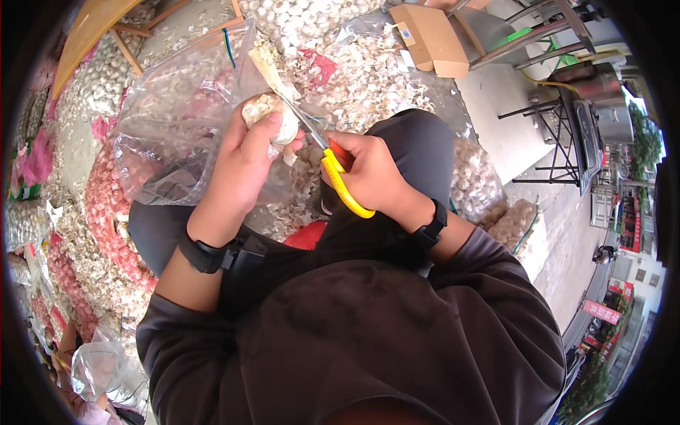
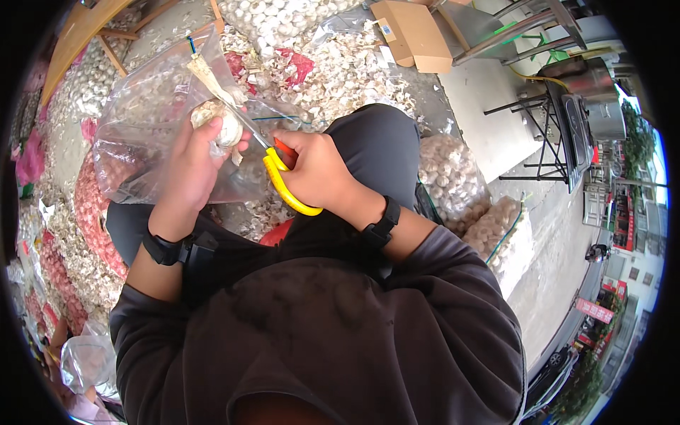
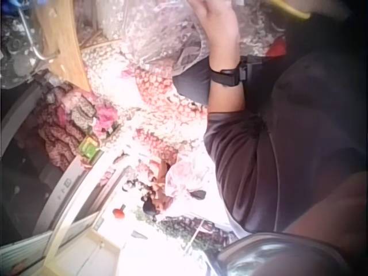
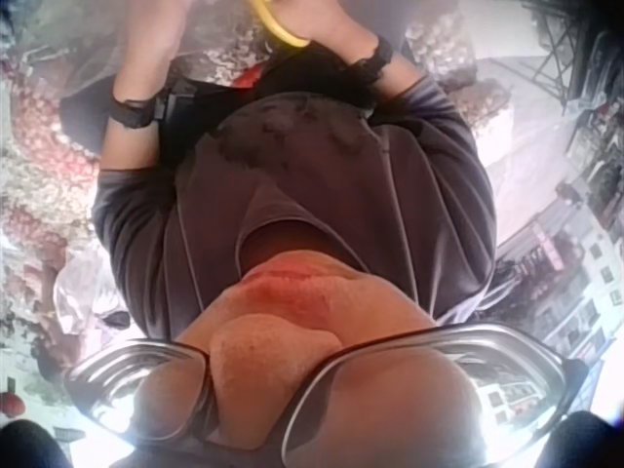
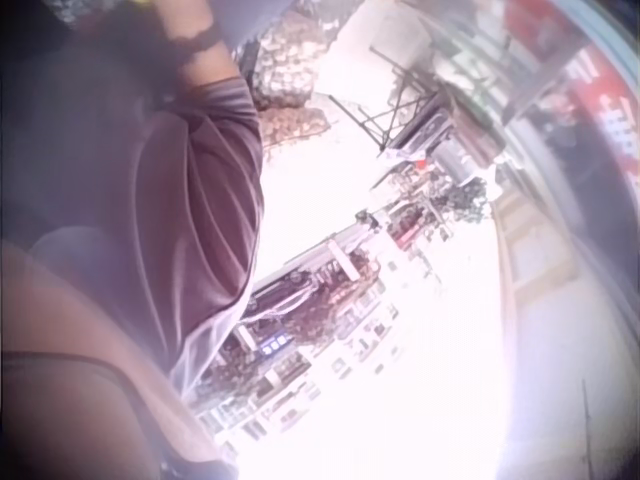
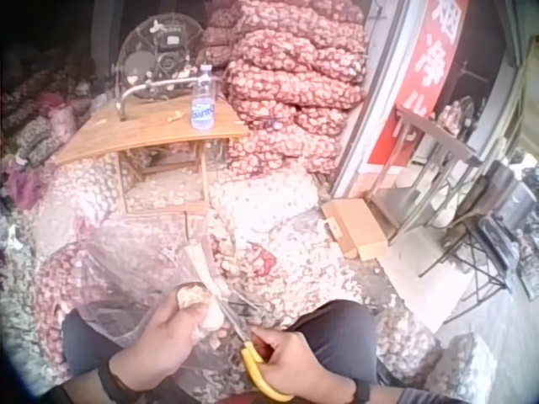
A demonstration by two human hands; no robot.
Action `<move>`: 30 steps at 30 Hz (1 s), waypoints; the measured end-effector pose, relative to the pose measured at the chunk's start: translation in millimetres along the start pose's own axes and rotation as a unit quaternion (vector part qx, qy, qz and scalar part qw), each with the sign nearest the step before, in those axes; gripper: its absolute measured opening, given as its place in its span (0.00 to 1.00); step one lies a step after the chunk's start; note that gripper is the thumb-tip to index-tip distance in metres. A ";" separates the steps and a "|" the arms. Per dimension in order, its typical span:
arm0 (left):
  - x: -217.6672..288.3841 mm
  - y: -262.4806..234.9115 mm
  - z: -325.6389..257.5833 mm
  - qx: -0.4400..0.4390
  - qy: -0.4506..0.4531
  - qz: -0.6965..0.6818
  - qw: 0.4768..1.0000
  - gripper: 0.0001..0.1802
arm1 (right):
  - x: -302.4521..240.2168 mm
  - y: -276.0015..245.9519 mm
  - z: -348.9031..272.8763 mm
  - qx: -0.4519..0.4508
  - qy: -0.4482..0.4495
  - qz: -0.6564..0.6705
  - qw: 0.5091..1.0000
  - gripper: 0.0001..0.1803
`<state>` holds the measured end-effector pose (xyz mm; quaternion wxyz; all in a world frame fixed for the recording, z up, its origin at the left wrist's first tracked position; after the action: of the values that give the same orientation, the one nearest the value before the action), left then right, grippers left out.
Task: The person sits among large piles of garlic and repeatedly picks up garlic bulbs. Using yellow-handled scissors, they trim the root ends and then peel away the outer papery skins by hand. The cleaned bulbs are placed into a clear plastic bag on their lap.
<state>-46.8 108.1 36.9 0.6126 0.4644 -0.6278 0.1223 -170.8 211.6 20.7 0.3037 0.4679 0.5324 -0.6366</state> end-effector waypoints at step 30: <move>-17.4 10.4 -2.0 0.024 0.204 0.457 0.865 0.32 | 16.0 20.7 2.5 -0.079 0.093 -0.095 0.988 0.20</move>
<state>-56.3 122.6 26.3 0.5907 0.1048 -0.6278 0.4960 -159.2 205.8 -2.2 0.2273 0.4465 0.6491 -0.5723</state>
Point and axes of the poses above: each hand's wrist, its own z-axis towards the middle knuckle, its own y-axis out of the palm, x = y × z, the point moved 8 cm from there along z, towards the middle knuckle, and after that the axes turned 2 degrees about -y, right-handed, at the moved point
